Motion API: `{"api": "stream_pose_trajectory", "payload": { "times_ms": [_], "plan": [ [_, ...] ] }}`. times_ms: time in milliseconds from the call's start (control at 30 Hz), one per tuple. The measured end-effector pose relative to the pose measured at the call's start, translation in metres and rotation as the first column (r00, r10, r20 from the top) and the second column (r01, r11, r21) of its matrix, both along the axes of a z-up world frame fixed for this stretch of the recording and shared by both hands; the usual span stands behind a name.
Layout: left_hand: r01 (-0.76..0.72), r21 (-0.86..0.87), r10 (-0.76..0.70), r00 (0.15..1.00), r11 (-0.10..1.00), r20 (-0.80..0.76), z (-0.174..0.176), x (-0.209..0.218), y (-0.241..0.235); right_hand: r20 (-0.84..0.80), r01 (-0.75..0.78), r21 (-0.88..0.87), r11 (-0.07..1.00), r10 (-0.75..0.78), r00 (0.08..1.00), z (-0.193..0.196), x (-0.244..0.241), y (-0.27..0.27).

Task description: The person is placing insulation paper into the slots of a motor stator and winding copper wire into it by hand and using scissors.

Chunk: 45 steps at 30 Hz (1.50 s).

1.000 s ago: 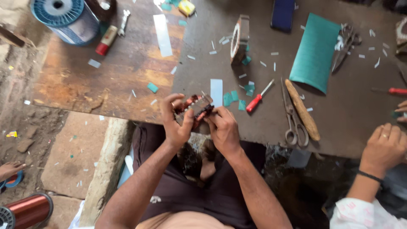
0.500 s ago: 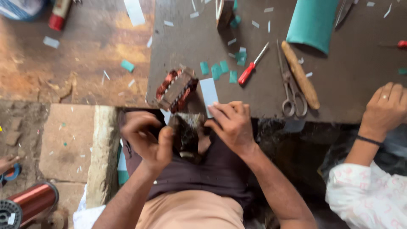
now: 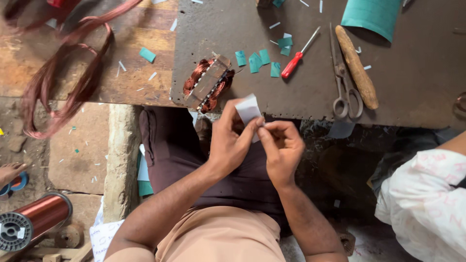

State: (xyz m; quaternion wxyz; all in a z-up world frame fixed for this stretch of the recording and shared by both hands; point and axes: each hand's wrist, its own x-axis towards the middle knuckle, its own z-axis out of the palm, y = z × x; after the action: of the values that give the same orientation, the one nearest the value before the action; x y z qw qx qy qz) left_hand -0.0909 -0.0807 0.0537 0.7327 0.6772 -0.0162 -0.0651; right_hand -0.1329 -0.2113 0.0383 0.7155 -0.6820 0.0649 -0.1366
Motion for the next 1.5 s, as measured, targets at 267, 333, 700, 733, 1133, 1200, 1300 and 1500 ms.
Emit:
{"api": "stream_pose_trajectory", "payload": {
  "times_ms": [267, 333, 700, 733, 1133, 1200, 1300, 1500],
  "plan": [
    [0.157, -0.014, -0.157, 0.986, 0.988, -0.053, 0.004, 0.034, -0.003, 0.284, 0.360, -0.818, 0.449, -0.229, 0.931, 0.023, 0.033, -0.113],
    [0.173, -0.002, -0.173, 0.983, 0.985, -0.067, 0.006, 0.036, -0.003, 0.203, 0.261, -0.900, 0.348, -0.196, 0.960, 0.021, 0.039, -0.129],
    [0.208, 0.136, -0.235, 0.945, 0.969, 0.226, -0.002, 0.045, -0.010, -0.377, 0.073, -0.269, 0.960, -0.174, 0.910, -0.004, -0.020, -0.121],
    [0.207, 0.116, -0.230, 0.942, 0.972, 0.245, 0.000, 0.047, -0.011, -0.435, 0.058, -0.125, 0.991, -0.107, 0.894, -0.018, -0.029, -0.113],
    [0.341, 0.106, -0.357, 0.906, 0.934, 0.225, 0.018, 0.053, -0.010, -0.389, -0.354, -0.048, 0.934, 0.309, 0.868, -0.052, -0.084, -0.044],
    [0.350, 0.082, -0.359, 0.908, 0.933, 0.217, 0.018, 0.052, -0.010, -0.379, -0.331, -0.104, 0.938, 0.271, 0.885, -0.052, -0.080, -0.040],
    [0.312, 0.192, -0.352, 0.906, 0.931, 0.235, 0.018, 0.051, -0.010, -0.325, -0.325, -0.212, 0.922, 0.247, 0.913, -0.053, -0.073, -0.040],
    [0.289, 0.220, -0.343, 0.899, 0.932, 0.272, 0.018, 0.051, -0.007, -0.308, -0.304, -0.248, 0.920, 0.223, 0.925, -0.048, -0.069, -0.039]
  ]
}}
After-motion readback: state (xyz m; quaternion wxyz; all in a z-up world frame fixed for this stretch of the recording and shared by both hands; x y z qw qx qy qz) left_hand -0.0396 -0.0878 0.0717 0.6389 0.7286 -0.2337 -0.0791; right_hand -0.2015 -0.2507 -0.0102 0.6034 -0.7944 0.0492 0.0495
